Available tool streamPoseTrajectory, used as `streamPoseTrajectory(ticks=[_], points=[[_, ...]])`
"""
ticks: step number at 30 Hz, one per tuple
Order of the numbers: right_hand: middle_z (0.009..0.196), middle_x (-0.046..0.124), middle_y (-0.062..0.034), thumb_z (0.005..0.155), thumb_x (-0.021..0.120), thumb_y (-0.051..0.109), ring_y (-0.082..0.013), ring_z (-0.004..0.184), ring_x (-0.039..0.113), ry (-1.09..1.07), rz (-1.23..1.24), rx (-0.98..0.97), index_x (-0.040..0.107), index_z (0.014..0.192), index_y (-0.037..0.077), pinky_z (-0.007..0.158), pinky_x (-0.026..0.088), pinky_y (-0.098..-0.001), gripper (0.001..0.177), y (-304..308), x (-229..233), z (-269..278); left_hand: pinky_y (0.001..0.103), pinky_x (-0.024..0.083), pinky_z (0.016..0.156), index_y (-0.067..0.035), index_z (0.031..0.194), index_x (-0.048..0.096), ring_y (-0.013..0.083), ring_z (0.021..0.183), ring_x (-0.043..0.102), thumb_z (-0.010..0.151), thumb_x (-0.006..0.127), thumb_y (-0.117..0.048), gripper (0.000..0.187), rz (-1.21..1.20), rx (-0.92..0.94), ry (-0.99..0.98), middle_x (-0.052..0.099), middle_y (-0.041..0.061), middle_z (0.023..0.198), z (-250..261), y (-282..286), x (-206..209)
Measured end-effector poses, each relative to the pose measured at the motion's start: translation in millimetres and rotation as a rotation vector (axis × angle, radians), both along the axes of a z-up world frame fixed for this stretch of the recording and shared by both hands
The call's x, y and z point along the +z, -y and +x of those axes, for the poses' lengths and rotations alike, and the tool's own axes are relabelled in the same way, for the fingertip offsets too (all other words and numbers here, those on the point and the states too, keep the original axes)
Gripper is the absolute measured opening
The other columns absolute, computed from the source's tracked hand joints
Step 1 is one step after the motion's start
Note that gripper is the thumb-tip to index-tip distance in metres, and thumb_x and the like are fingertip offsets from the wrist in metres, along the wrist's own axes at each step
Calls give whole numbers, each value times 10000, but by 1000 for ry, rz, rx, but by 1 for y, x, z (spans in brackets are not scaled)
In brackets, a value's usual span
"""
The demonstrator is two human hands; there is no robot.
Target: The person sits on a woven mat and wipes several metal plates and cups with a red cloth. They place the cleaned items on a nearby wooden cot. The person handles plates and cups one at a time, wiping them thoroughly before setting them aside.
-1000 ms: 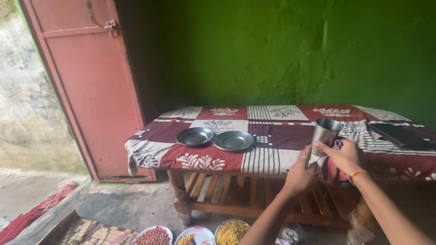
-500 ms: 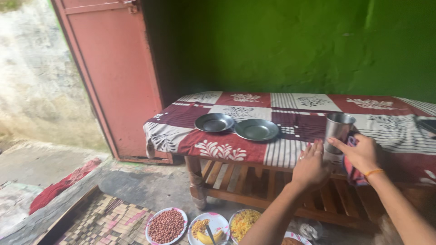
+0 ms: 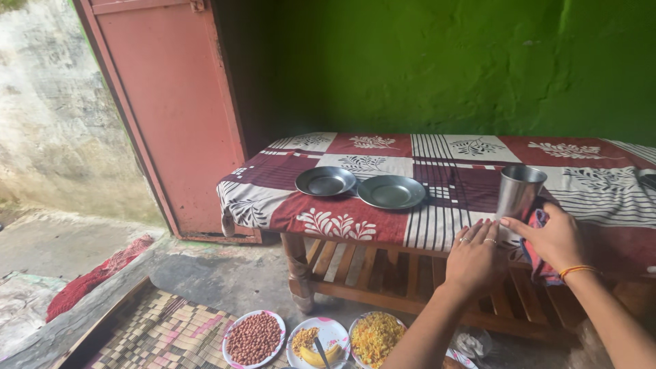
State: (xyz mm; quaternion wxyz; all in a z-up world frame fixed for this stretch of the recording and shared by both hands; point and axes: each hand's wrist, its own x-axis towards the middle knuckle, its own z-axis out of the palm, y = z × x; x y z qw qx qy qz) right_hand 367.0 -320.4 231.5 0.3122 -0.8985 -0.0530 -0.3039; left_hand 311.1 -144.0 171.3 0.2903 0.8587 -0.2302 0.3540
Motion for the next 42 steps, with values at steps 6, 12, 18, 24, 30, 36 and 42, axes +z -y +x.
streamPoseTrajectory(ticks=[6,12,18,24,30,36,42], points=[[912,754,-251,673,869,604,-384,820,748,-22,19,-10,707,1049,-56,796,581,-471,777,-1,1,-13,462,213,1306,31,1548,454,289,1561,379,954,539,-280,676,59,38,33,490,187,1594,0,0,-5],[1050,743,-239,736,877,504,-329,940,729,136,82,64,659,1266,-63,863,558,-437,806,8,-13,-18,485,164,1269,27,1540,392,342,1574,247,906,616,-397,795,129,-24,-25,393,201,1613,-7,-9,3],[1291,670,-145,913,837,258,-190,1219,628,455,277,273,611,1349,-24,1068,488,-337,566,6,-34,-57,472,224,1313,17,1611,362,334,1629,249,856,685,-325,890,98,-62,40,368,199,1686,-90,-42,-11],[1235,613,-79,921,819,185,-125,1145,557,355,428,309,525,1328,-4,1055,459,-307,537,-29,-89,-125,505,197,1309,13,1635,364,342,1653,227,1002,651,-357,788,-56,-68,-107,343,212,1727,-171,-77,-54],[1155,629,-67,772,853,162,-135,1056,592,92,578,470,576,1252,37,925,498,-306,567,-89,-158,-168,467,342,1226,-39,1594,390,368,1522,380,1015,646,-334,698,-452,-108,-374,411,248,1619,-206,-114,-134],[1133,744,-83,733,854,121,-170,1126,662,-328,474,809,651,1221,51,1013,475,-335,533,-159,-223,-219,357,494,1085,-95,1575,298,231,1310,647,1012,688,-344,728,-818,-216,-569,647,183,1380,-230,-158,-237],[1201,691,-102,712,886,124,-218,1202,621,-417,401,751,577,1269,46,1036,476,-381,641,-218,-281,-244,305,603,899,-89,1435,630,197,1027,782,928,759,-259,550,-787,41,-659,786,142,1112,-275,-231,-301]])
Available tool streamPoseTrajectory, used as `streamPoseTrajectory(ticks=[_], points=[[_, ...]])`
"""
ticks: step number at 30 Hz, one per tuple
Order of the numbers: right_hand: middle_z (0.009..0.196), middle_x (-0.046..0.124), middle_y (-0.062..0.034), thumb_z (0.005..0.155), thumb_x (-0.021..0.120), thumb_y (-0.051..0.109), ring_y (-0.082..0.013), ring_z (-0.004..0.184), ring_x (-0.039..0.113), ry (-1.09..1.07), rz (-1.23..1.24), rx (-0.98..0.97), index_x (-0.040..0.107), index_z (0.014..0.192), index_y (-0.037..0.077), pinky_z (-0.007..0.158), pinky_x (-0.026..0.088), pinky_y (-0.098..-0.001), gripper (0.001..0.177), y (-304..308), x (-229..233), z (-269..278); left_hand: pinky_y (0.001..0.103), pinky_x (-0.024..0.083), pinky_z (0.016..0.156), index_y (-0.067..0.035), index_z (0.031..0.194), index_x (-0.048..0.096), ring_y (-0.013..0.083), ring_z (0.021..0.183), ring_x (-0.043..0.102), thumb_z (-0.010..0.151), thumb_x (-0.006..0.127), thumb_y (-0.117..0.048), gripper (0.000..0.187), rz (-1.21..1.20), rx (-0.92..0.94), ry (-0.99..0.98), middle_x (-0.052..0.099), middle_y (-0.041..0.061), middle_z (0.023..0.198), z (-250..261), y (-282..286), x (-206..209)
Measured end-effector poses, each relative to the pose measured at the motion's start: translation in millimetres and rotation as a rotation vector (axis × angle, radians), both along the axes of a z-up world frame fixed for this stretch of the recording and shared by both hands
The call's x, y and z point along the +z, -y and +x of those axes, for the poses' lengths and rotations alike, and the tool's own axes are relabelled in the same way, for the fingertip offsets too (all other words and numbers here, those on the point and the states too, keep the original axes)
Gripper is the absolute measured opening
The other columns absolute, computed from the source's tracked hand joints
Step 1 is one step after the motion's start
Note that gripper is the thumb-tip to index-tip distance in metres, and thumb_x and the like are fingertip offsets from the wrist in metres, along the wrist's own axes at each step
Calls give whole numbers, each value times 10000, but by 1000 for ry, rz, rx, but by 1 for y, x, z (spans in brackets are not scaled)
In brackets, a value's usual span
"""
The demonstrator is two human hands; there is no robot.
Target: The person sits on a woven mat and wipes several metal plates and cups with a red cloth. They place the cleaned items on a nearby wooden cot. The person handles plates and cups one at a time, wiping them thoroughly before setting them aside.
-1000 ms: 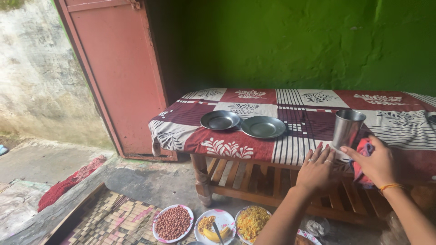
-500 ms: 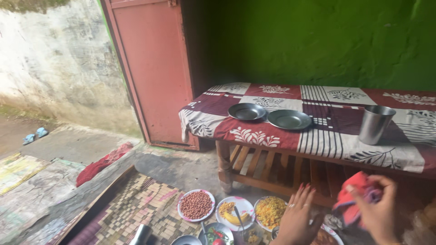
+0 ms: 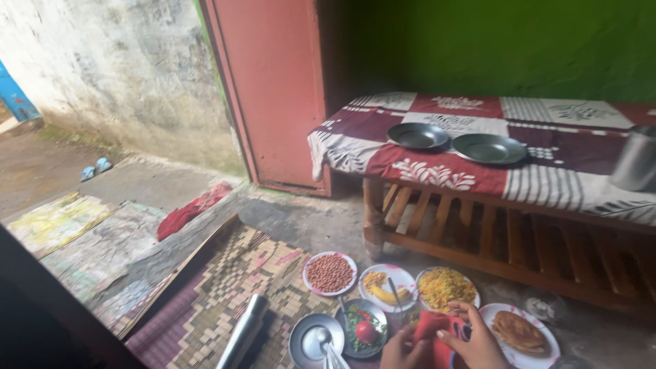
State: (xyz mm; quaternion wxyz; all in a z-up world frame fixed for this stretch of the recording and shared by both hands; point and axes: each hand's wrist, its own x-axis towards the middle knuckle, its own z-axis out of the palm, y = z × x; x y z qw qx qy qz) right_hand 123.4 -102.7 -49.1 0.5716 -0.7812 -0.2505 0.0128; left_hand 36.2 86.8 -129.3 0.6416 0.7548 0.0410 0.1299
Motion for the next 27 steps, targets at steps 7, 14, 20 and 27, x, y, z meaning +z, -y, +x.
streamPoseTrajectory(ticks=[7,14,20,27], points=[[1137,716,-227,653,937,163,-271,1036,746,-215,102,-149,419,1350,-25,952,570,-414,889,-84,-64,-41,330,635,923,-77,1346,590,225,1095,796,897,777,-172,496,-156,265,180,778,126,1158,-33,-37,-9],[1098,765,-373,845,851,180,-514,892,703,-467,141,-209,499,1565,22,842,578,-572,817,-132,-83,-76,342,643,974,-56,1315,644,250,1136,786,973,764,-155,375,-533,136,94,760,142,1234,-54,-31,-23],[1165,744,-162,799,744,160,-225,1122,726,169,-91,-42,635,1285,25,985,554,-382,516,-145,-92,-62,349,648,955,-122,1355,475,221,1121,784,925,774,-110,524,-407,87,110,776,111,1214,-78,-100,-47],[1191,752,-195,828,718,117,-269,1185,703,137,71,203,606,1302,-20,1082,461,-393,506,-165,-158,-40,361,550,970,-116,1276,584,246,1135,727,861,763,-202,460,195,596,-74,734,105,1202,-129,-228,-36]])
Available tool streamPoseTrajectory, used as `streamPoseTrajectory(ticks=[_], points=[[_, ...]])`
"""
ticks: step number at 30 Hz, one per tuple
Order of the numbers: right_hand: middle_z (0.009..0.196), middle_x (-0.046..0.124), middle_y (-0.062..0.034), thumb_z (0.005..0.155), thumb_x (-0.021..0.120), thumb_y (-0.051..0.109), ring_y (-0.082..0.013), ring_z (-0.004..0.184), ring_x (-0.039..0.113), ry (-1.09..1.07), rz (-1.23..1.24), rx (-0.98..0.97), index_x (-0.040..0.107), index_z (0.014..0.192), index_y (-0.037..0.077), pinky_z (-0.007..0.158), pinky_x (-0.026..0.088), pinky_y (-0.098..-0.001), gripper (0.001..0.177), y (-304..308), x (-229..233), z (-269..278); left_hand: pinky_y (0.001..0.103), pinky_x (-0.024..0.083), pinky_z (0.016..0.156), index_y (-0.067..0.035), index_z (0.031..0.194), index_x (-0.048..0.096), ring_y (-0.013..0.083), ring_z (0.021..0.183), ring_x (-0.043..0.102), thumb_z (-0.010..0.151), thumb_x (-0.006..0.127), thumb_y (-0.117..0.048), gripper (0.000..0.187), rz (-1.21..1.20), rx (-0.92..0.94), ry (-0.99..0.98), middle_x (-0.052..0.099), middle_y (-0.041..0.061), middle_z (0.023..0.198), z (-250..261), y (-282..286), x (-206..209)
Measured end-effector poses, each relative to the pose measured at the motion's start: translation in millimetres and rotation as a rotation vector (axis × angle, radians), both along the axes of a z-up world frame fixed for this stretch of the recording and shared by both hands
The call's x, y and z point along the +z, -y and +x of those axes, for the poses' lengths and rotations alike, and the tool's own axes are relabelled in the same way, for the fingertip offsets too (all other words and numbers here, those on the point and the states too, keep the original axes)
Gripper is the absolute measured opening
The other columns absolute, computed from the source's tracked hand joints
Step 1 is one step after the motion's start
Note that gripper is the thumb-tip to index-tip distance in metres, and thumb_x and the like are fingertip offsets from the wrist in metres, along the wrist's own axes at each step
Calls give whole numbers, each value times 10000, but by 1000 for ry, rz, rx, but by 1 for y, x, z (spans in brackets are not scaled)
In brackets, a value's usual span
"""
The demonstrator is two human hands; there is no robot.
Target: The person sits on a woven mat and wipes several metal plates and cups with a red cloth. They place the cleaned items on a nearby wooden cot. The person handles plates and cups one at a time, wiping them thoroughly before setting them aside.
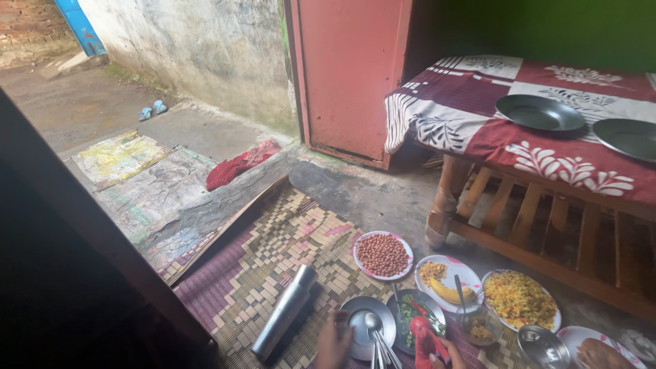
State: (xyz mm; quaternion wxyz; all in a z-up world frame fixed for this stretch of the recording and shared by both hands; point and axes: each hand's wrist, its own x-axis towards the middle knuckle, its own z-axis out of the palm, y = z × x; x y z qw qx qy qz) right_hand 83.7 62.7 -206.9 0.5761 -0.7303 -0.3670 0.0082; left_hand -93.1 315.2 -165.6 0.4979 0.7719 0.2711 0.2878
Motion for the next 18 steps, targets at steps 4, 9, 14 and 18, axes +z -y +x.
streamPoseTrajectory(ticks=[4,9,14,18], points=[[1211,725,-216,817,747,135,-285,1201,669,62,45,11,601,1302,-37,1088,430,-400,536,-19,-35,8,415,452,1079,-159,1365,533,273,1316,553,871,735,-222,537,109,87,-247,578,84,1389,-18,-41,36],[1194,745,-178,834,743,139,-242,1155,705,-139,-50,-84,614,1314,-9,1041,484,-360,518,-59,-26,-5,516,287,1186,-260,1478,428,373,1471,318,892,684,-225,640,394,126,-550,368,93,1576,12,-78,69],[1165,756,-146,840,725,104,-204,1122,733,-268,-121,-72,619,1316,11,1010,521,-327,497,-104,-11,-20,564,165,1214,-341,1541,335,478,1480,225,917,660,-229,712,442,107,-704,213,218,1631,47,-116,59],[1186,754,-162,848,729,105,-220,1143,724,-270,-109,22,617,1319,-1,1033,506,-344,495,-111,-15,1,582,78,1247,-313,1482,423,475,1489,264,931,636,-210,600,479,110,-807,283,288,1588,62,-137,50]])
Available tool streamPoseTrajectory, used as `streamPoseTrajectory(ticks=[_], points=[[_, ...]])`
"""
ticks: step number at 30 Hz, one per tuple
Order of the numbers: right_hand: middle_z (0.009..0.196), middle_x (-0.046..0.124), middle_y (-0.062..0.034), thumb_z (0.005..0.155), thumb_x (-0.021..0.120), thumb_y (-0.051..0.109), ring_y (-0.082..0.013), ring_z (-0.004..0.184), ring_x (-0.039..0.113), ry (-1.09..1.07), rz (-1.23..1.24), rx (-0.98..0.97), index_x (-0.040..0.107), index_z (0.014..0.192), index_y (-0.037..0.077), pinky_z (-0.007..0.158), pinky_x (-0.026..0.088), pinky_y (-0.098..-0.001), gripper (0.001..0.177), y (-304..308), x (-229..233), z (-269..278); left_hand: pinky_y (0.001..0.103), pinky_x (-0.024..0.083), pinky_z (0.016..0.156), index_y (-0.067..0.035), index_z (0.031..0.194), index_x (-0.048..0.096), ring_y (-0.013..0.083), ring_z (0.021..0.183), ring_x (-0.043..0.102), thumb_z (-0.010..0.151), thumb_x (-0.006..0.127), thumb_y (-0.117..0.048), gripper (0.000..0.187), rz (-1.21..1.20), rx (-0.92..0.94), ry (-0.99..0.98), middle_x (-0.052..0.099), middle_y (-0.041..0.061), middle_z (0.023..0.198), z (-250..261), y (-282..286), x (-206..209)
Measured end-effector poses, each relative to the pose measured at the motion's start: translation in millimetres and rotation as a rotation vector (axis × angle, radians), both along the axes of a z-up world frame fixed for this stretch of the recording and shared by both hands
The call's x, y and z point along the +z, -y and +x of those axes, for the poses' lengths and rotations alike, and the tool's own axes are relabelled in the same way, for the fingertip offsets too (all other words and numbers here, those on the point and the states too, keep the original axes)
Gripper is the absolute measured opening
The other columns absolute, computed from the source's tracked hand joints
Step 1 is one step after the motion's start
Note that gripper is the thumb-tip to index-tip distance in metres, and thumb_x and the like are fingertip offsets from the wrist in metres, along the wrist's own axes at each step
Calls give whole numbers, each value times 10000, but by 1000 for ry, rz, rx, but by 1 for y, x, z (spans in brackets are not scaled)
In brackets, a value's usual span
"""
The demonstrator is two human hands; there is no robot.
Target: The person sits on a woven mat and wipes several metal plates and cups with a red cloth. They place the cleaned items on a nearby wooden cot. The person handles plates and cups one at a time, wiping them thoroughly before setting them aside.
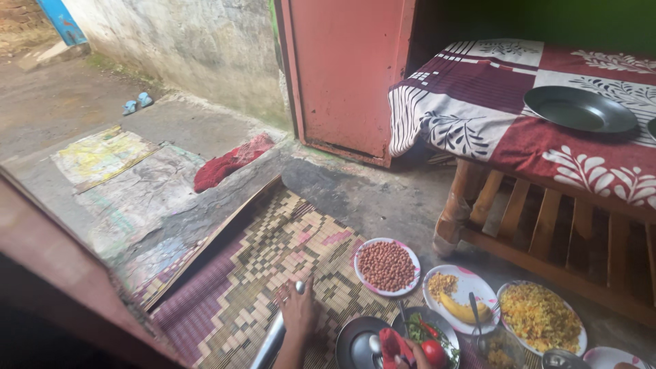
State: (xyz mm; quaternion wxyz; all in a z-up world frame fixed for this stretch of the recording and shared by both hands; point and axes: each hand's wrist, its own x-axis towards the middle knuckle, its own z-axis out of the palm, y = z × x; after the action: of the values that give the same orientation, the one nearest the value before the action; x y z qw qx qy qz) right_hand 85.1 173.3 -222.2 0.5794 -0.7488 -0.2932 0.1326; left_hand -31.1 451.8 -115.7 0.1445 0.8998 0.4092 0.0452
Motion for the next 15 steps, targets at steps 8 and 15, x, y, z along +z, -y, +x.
streamPoseTrajectory(ticks=[8,15], points=[[1195,747,-178,856,725,108,-229,1152,713,-36,-6,10,611,1314,-22,1042,502,-356,490,4,-29,3,642,-22,1231,-13,1272,506,396,1278,544,734,687,-159,586,64,-106,93,675,234,1043,-3,-1,4],[1202,741,-193,863,722,111,-238,1159,704,24,98,-116,606,1311,-41,1049,497,-367,487,26,-16,2,648,-20,1277,-80,1069,680,287,967,713,901,642,-241,236,-88,-133,99,702,131,879,-10,1,48]])
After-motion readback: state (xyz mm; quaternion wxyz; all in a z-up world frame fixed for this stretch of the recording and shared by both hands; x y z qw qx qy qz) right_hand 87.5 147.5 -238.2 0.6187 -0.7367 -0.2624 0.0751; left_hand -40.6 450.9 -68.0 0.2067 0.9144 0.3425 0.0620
